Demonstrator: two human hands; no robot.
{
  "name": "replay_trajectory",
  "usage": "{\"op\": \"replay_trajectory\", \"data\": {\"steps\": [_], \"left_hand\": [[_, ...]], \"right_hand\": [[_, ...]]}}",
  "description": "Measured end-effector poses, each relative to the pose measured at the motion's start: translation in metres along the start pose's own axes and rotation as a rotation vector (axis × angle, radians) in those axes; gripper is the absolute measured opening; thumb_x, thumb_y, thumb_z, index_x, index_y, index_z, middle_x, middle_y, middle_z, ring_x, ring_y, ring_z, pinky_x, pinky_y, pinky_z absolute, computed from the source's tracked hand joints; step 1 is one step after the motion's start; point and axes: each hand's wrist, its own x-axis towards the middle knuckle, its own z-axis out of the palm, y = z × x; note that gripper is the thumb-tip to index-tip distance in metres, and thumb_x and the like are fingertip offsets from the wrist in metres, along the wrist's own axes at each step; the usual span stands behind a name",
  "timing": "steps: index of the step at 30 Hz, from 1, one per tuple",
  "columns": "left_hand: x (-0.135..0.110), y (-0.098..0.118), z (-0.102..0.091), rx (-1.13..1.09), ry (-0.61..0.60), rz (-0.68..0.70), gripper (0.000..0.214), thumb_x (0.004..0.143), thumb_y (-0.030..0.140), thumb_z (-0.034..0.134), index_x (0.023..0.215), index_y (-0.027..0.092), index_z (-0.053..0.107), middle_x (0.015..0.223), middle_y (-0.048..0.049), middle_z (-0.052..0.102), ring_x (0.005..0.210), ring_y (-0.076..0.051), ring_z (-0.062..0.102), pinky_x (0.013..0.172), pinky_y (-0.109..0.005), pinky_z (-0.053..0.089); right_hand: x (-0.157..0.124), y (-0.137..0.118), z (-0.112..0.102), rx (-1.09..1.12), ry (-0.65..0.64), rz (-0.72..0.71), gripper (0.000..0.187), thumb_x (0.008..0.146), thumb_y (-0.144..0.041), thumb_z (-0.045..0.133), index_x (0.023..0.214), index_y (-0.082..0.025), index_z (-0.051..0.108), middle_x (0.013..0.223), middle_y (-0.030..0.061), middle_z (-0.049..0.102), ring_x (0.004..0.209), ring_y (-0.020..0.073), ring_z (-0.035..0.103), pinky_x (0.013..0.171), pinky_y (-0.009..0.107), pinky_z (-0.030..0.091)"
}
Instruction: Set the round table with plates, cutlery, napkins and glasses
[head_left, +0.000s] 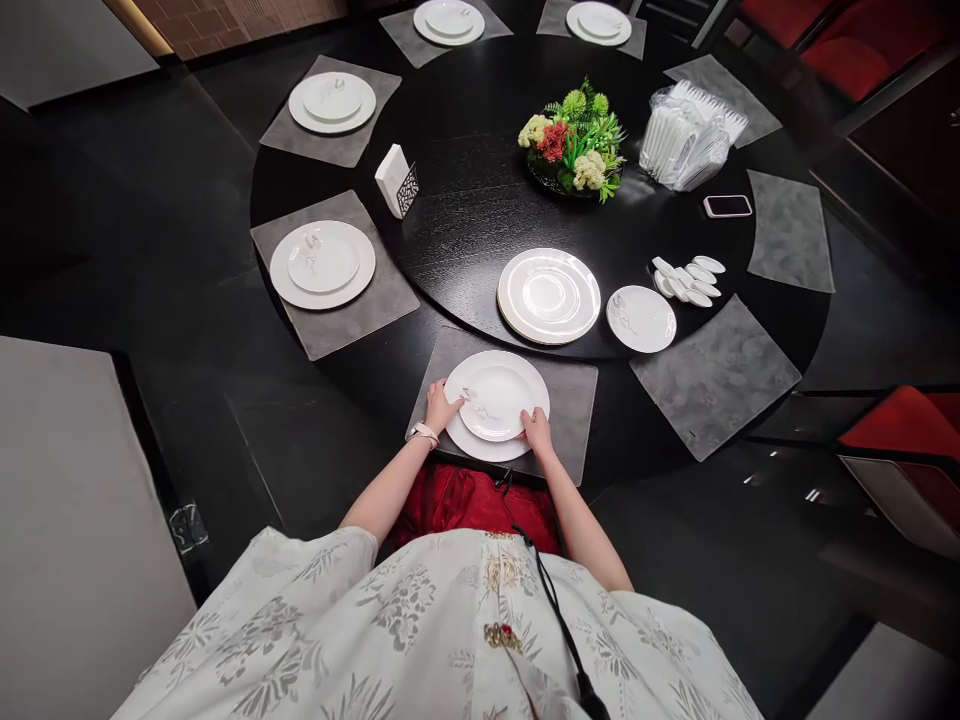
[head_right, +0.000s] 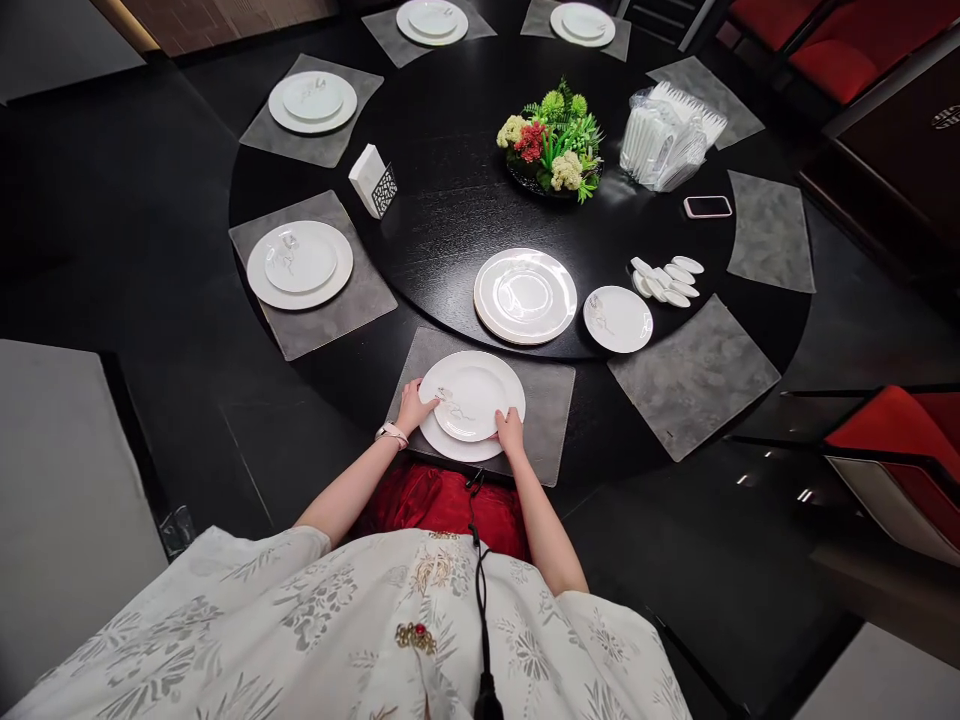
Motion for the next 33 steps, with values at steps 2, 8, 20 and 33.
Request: {"op": "replay_trajectory", "data": {"steps": [2, 8, 20, 33], "left_hand": [[0.001, -0.002, -0.002, 0.002, -0.014, 0.006, 0.062, 0.063, 0.022, 0.074, 0.118, 0.015, 0.046, 0.117, -0.0148, 0.049, 0.117, -0.029, 0.045, 0.101, -0.041, 0.034], [0.013, -0.004, -0.005, -0.013, -0.056, 0.013, 0.061, 0.064, 0.027, 0.075, 0.116, 0.014, 0.047, 0.115, -0.0143, 0.051, 0.11, -0.026, 0.051, 0.096, -0.039, 0.038], [-0.03, -0.006, 0.009, -0.031, 0.079, -0.101, 0.05, 0.069, 0.031, 0.073, 0.107, 0.016, 0.044, 0.111, -0.0123, 0.052, 0.109, -0.025, 0.051, 0.094, -0.04, 0.04], [-0.023, 0.033, -0.008, 0.124, 0.084, -0.01, 0.058, 0.077, 0.036, 0.064, 0.124, 0.013, 0.04, 0.13, -0.0208, 0.041, 0.125, -0.034, 0.038, 0.103, -0.051, 0.03]], "right_hand": [[-0.002, -0.003, -0.006, -0.127, 0.052, -0.042, 0.025, 0.076, -0.028, 0.057, 0.099, -0.019, 0.055, 0.074, 0.0025, 0.059, 0.07, 0.0213, 0.062, 0.07, 0.034, 0.049], [-0.012, 0.011, -0.021, -0.459, 0.354, -0.074, 0.048, 0.073, -0.047, 0.062, 0.106, -0.015, 0.048, 0.104, 0.0157, 0.059, 0.1, 0.0283, 0.055, 0.085, 0.037, 0.043], [0.023, -0.007, -0.042, -0.222, 0.168, -0.096, 0.052, 0.05, -0.028, 0.077, 0.093, -0.02, 0.049, 0.094, 0.0037, 0.061, 0.089, 0.0207, 0.056, 0.082, 0.032, 0.042], [0.023, -0.005, -0.046, -0.009, 0.254, -0.011, 0.047, 0.052, -0.028, 0.079, 0.089, -0.018, 0.052, 0.094, 0.0065, 0.06, 0.092, 0.0219, 0.058, 0.088, 0.035, 0.047]]}}
